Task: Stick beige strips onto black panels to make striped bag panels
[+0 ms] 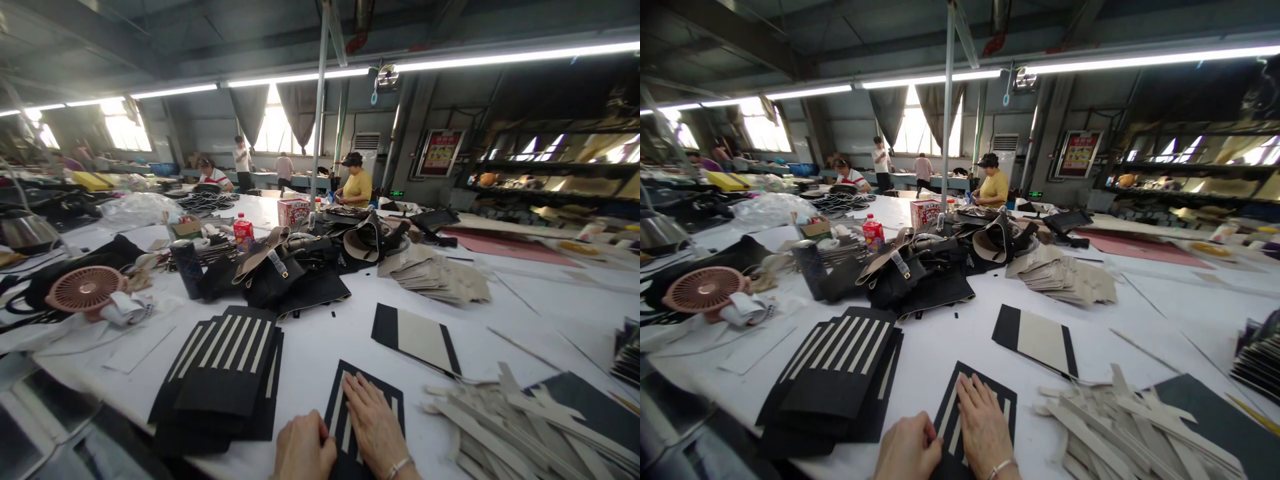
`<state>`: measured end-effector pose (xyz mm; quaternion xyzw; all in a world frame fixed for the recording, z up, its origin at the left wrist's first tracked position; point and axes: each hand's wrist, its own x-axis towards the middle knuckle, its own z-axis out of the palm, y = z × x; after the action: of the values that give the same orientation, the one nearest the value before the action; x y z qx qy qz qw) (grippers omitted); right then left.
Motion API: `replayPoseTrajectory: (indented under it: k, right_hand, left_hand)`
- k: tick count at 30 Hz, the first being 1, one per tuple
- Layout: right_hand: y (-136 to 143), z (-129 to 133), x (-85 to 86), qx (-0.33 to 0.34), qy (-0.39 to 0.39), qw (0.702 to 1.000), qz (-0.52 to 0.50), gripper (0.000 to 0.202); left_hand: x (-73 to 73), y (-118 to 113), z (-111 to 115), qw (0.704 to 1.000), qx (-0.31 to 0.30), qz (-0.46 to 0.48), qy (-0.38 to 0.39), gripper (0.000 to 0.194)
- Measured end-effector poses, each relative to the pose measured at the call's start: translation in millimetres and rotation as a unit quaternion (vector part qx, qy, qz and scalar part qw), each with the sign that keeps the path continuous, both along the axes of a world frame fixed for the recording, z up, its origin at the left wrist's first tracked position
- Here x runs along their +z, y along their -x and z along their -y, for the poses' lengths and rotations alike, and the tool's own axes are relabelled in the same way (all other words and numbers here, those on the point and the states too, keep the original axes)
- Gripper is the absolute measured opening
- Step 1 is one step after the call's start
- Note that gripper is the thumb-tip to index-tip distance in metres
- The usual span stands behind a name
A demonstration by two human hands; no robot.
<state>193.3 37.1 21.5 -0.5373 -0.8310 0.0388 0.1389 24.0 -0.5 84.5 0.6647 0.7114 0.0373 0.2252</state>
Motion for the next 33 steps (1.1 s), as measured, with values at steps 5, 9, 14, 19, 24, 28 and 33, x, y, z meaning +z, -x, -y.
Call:
replayPoseTrajectory:
  k: [5, 9, 14, 19, 24, 28, 33]
  right_hand:
    - [3, 1, 0.7, -0.002, 0.016, 1.0, 0.003, 0.046]
    - [3, 1, 2.3, -0.007, 0.02, 1.0, -0.005, 0.046]
    - [4, 2, 4.4, -0.011, 0.026, 1.0, -0.003, 0.047]
    - [4, 2, 2.8, -0.013, 0.009, 1.0, 0.012, 0.047]
    - [2, -1, -2.9, 0.005, -0.021, 0.999, 0.034, 0.046]
    - [1, -2, -5.7, 0.007, -0.052, 0.998, 0.037, 0.045]
    - [1, -1, -3.0, 0.003, -0.051, 0.998, 0.039, 0.046]
  left_hand:
    - [-2.4, 3, 0, 1.0, -0.003, 0.017, -0.003, 0.02]
    - [-9.2, 4, 0, 1.0, -0.003, 0.024, -0.016, 0.014]
    - [-16.9, 2, 0, 0.999, 0.018, 0.038, -0.024, 0.011]
    - [-16.4, 1, 2, 0.998, 0.034, 0.044, -0.022, 0.014]
    - [-18.2, -2, 0, 0.997, 0.057, 0.044, -0.015, 0.01]
    - [-18.5, -5, 0, 0.998, 0.054, 0.04, -0.019, 0.013]
    - [-20.2, 0, 2, 0.997, 0.032, 0.062, -0.024, 0.014]
